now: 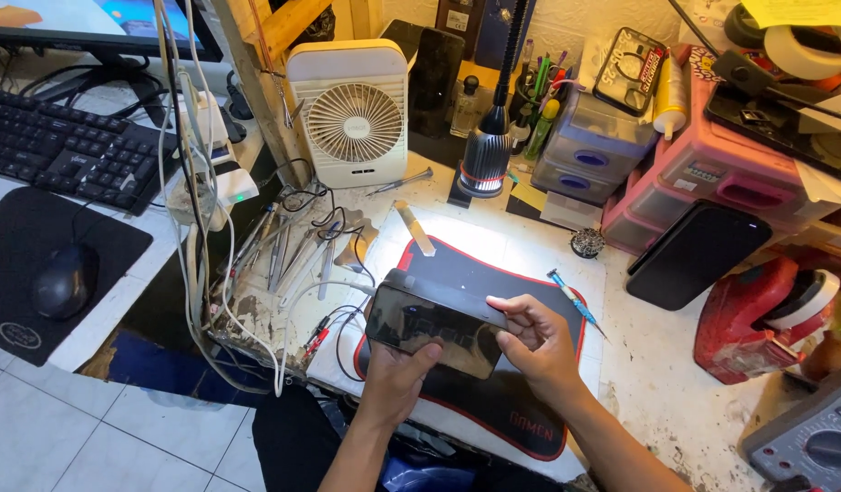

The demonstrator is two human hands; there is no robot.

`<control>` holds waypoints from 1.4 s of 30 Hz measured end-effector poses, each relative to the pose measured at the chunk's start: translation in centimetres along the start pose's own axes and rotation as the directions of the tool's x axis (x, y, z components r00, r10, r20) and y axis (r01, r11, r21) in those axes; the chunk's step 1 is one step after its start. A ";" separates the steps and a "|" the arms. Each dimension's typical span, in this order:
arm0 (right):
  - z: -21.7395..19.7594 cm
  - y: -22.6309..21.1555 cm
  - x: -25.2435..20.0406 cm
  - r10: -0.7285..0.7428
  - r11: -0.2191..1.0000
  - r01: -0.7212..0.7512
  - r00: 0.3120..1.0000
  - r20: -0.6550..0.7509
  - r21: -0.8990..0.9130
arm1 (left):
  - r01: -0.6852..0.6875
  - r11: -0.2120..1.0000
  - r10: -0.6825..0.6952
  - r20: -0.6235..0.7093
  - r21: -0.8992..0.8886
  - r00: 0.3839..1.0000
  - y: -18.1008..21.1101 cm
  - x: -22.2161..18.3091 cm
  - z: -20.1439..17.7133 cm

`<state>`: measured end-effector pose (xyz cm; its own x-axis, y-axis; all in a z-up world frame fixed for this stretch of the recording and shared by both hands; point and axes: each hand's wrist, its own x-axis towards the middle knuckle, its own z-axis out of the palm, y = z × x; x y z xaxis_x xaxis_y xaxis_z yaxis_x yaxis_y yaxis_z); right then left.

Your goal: The person is adjusting the settings on a digital clock module by pressing buttons and then attaching a protective screen cover.

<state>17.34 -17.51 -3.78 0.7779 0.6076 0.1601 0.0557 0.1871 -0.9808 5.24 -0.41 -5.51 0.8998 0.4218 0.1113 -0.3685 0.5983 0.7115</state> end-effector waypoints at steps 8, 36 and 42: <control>0.5 0.2 0.2 0.106 0.994 -0.110 0.988 -0.113 -0.028 | -0.003 0.978 0.022 -0.088 0.206 0.996 1.0 -0.4 1.4; 3.1 -3.7 2.3 0.299 0.839 -0.346 0.938 -0.176 -0.421 | -0.067 0.882 0.093 -0.034 0.466 0.995 0.8 -1.2 2.3; 1.6 -5.5 2.2 0.198 0.940 -0.136 0.964 0.176 -0.314 | -0.019 0.906 0.063 -0.090 0.423 0.994 2.0 -0.3 2.8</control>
<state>17.75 -15.99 2.18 0.6510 0.7588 -0.0201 0.1436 -0.1490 -0.9784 4.86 -1.19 -2.17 0.8502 0.5182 0.0932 -0.2525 0.2459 0.9358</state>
